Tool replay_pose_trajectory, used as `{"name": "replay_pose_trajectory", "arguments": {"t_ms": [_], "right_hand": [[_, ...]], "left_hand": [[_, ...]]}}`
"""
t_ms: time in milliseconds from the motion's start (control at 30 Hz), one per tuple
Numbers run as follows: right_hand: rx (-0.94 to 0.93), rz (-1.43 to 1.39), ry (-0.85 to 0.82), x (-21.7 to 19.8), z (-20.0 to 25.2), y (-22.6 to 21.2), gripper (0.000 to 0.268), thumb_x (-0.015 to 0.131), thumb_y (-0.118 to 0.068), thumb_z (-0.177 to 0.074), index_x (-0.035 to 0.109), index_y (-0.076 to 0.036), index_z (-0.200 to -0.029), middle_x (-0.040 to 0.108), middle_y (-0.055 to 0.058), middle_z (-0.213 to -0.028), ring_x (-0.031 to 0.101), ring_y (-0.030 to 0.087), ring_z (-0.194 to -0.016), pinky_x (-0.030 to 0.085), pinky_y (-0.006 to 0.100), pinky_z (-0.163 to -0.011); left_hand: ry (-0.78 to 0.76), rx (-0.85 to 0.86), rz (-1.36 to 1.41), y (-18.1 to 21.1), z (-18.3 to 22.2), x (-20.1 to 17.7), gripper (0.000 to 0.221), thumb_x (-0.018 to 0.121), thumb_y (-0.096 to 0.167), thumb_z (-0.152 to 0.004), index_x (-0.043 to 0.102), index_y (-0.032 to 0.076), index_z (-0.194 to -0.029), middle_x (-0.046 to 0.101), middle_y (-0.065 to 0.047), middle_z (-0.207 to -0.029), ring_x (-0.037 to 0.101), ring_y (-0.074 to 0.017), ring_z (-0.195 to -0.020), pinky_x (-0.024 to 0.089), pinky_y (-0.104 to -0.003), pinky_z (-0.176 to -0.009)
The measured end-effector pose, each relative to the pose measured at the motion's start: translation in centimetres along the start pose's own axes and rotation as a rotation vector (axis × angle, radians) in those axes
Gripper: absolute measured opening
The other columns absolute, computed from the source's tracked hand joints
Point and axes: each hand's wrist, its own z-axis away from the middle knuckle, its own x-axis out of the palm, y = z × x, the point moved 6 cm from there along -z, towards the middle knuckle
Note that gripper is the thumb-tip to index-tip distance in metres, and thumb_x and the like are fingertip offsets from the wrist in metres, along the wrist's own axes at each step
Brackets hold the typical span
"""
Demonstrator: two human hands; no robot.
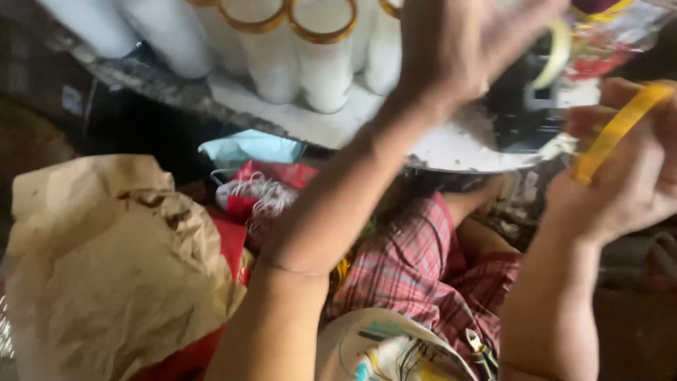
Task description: Placing decorative gold rings onto the top rims of tall white candles and occasionally filling them with liquid.
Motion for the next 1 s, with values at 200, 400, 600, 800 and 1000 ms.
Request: {"name": "replay_pose_trajectory", "arguments": {"t_ms": [200,400,600,800,1000], "right_hand": [[0.138,0.172,-0.120,-4.1,0.7,3.5,0.012,0.070,0.002,-0.103,0.073,0.001,-0.114,0.073,0.009,-0.096,0.069,0.014,-0.073,0.053,0.023,-0.063],[0.271,0.094,-0.221,-3.8,1.6,6.0,0.017,0.058,-0.001,-0.113,0.068,0.001,-0.127,0.066,0.013,-0.086,0.047,0.006,-0.057,0.039,0.020,-0.055],[0.214,0.124,-0.344,-3.7,2.7,7.9,0.029,0.056,0.005,-0.117,0.066,-0.013,-0.138,0.065,0.009,-0.090,0.040,0.005,-0.051,0.036,0.021,-0.050],[0.682,-0.154,-0.387,-3.8,3.7,10.0,0.086,0.073,-0.008,-0.092,0.033,-0.009,-0.169,0.066,0.004,-0.096,0.066,0.015,-0.078,0.063,0.029,-0.078],[0.296,-0.167,-0.531,-4.4,3.6,9.3,0.088,0.069,0.022,-0.093,0.037,-0.010,-0.169,0.060,0.024,-0.106,0.061,0.025,-0.092,0.061,0.039,-0.091]], "left_hand": [[-0.197,-0.386,0.150,-4.7,12.0,2.6,0.096,0.092,0.042,-0.071,0.045,0.005,-0.145,0.061,-0.017,-0.134,0.061,-0.0300,-0.127,0.047,-0.036,-0.115],[-0.185,-0.460,0.179,-5.0,14.2,0.4,0.097,0.094,0.035,-0.071,0.044,0.003,-0.147,0.058,-0.017,-0.146,0.057,-0.0308,-0.139,0.045,-0.041,-0.123],[-0.202,-0.416,0.261,-6.1,15.6,-0.2,0.107,0.091,0.044,-0.073,0.036,0.000,-0.153,0.050,-0.021,-0.154,0.050,-0.0348,-0.146,0.039,-0.044,-0.131],[-0.317,-0.561,0.349,-6.2,17.5,-0.1,0.095,0.089,0.025,-0.072,0.037,0.003,-0.148,0.053,-0.021,-0.145,0.053,-0.0350,-0.137,0.044,-0.043,-0.120],[-0.520,-0.880,0.157,-0.3,15.6,-4.7,0.085,0.075,0.050,-0.068,0.050,0.003,-0.135,0.070,-0.014,-0.114,0.073,-0.0257,-0.092,0.065,-0.030,-0.060]]}}
